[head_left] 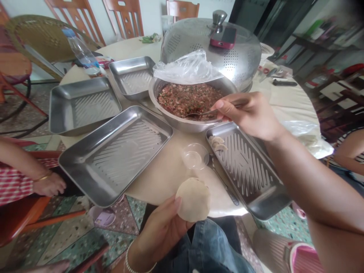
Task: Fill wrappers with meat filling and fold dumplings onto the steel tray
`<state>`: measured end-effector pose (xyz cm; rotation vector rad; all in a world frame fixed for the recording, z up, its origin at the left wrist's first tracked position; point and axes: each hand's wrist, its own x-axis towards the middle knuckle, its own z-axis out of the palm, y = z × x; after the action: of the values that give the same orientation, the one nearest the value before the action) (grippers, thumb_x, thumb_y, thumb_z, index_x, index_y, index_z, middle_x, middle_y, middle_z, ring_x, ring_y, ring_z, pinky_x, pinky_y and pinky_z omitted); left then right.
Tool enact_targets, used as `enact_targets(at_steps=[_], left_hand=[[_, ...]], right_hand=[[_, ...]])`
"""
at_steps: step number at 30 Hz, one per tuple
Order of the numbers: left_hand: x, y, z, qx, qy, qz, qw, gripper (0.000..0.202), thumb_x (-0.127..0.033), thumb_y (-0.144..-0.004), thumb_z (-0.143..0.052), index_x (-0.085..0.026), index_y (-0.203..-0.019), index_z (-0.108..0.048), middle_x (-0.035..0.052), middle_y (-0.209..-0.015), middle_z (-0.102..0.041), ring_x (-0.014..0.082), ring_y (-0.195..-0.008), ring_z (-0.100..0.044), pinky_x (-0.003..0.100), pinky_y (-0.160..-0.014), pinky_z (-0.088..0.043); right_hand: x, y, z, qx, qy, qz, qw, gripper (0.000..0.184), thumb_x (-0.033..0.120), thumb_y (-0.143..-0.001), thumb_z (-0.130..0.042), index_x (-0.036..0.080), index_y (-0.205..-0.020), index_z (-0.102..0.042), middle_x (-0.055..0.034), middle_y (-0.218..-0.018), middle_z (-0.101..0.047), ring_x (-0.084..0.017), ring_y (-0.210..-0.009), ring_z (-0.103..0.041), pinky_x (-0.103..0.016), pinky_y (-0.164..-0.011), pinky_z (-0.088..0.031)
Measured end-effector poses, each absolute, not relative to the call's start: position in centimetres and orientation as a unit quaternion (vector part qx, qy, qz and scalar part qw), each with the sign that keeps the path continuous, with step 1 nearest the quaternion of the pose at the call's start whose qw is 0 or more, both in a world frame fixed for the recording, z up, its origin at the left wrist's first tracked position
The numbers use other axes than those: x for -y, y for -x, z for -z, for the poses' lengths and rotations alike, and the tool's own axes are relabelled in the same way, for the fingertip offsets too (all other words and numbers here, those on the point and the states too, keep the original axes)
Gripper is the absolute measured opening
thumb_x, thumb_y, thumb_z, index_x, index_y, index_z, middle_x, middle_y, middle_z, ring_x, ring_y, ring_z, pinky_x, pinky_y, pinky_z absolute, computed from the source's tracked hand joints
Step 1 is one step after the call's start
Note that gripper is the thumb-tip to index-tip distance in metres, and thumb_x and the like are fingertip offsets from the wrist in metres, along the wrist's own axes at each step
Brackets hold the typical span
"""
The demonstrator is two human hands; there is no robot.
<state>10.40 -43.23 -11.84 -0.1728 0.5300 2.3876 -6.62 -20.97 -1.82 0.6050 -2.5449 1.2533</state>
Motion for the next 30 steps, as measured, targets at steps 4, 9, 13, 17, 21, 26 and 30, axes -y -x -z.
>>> enact_targets(at_steps=[4, 9, 13, 17, 21, 26, 30], left_hand=[[43.3, -10.4, 11.6, -0.205, 0.064, -0.92, 0.329, 0.035, -0.022, -0.098, -0.04, -0.02, -0.121, -0.065, 0.0058, -0.125, -0.066, 0.0192, -0.118, -0.059, 0.026, -0.095, -0.05], [43.3, -9.8, 11.1, -0.203, 0.017, -0.927, 0.315, 0.034, -0.023, -0.097, -0.04, -0.02, -0.118, -0.067, 0.0045, -0.121, -0.068, 0.016, -0.112, -0.063, 0.022, -0.093, -0.052], [43.1, -9.1, 10.8, -0.212, -0.004, -0.934, 0.286, 0.036, -0.027, -0.098, -0.038, -0.019, -0.119, -0.066, 0.0058, -0.122, -0.067, 0.0167, -0.113, -0.063, 0.024, -0.097, -0.051], [42.6, -8.1, 10.5, -0.252, 0.009, -0.928, 0.274, 0.035, -0.032, -0.097, -0.04, -0.019, -0.118, -0.065, 0.0067, -0.119, -0.068, 0.0185, -0.112, -0.064, 0.027, -0.096, -0.053], [42.2, -7.0, 10.0, -0.315, 0.028, -0.921, 0.226, 0.033, -0.033, -0.096, -0.039, -0.02, -0.111, -0.066, 0.0073, -0.111, -0.071, 0.0209, -0.109, -0.066, 0.033, -0.093, -0.055], [42.1, -6.2, 9.4, -0.384, 0.014, -0.903, 0.192, 0.038, -0.036, -0.097, -0.033, -0.018, -0.113, -0.062, 0.0111, -0.112, -0.07, 0.0257, -0.112, -0.064, 0.042, -0.095, -0.054], [41.9, -6.6, 9.4, -0.339, 0.004, -0.918, 0.207, 0.039, -0.037, -0.096, -0.035, -0.017, -0.113, -0.065, 0.0107, -0.112, -0.07, 0.0262, -0.113, -0.063, 0.04, -0.094, -0.055]], right_hand=[[20.5, 6.9, 1.7, 0.829, -0.185, -0.524, 0.056, 0.029, 0.038, -0.087, -0.064, 0.012, -0.079, -0.069, 0.001, -0.059, -0.061, -0.005, -0.048, -0.052, -0.019, -0.045, -0.04], [19.6, 7.9, 2.6, 0.792, -0.095, -0.602, 0.035, 0.023, 0.027, -0.092, -0.057, 0.01, -0.078, -0.065, 0.0013, -0.053, -0.058, -0.003, -0.043, -0.049, -0.018, -0.041, -0.035], [18.8, 8.4, 2.7, 0.761, -0.034, -0.647, 0.038, 0.024, 0.024, -0.094, -0.05, 0.011, -0.078, -0.063, 0.001, -0.052, -0.055, -0.002, -0.042, -0.045, -0.019, -0.04, -0.029], [18.0, 7.9, 2.1, 0.732, -0.005, -0.677, 0.073, 0.025, 0.022, -0.094, -0.048, 0.013, -0.076, -0.063, 0.0009, -0.053, -0.053, -0.001, -0.043, -0.043, -0.021, -0.039, -0.024], [18.0, 5.4, 1.6, 0.712, 0.001, -0.696, 0.089, 0.026, 0.021, -0.089, -0.05, 0.017, -0.069, -0.065, -0.0007, -0.053, -0.051, -0.003, -0.043, -0.041, -0.024, -0.038, -0.021], [18.0, 3.1, 2.1, 0.708, 0.006, -0.695, 0.125, 0.025, 0.019, -0.089, -0.051, 0.018, -0.072, -0.07, -0.0024, -0.055, -0.055, -0.005, -0.044, -0.044, -0.023, -0.038, -0.023], [17.7, 4.8, 3.4, 0.79, -0.146, -0.553, 0.219, 0.02, 0.029, -0.092, -0.057, 0.019, -0.084, -0.072, -0.0035, -0.065, -0.063, -0.008, -0.051, -0.053, -0.025, -0.045, -0.038]])
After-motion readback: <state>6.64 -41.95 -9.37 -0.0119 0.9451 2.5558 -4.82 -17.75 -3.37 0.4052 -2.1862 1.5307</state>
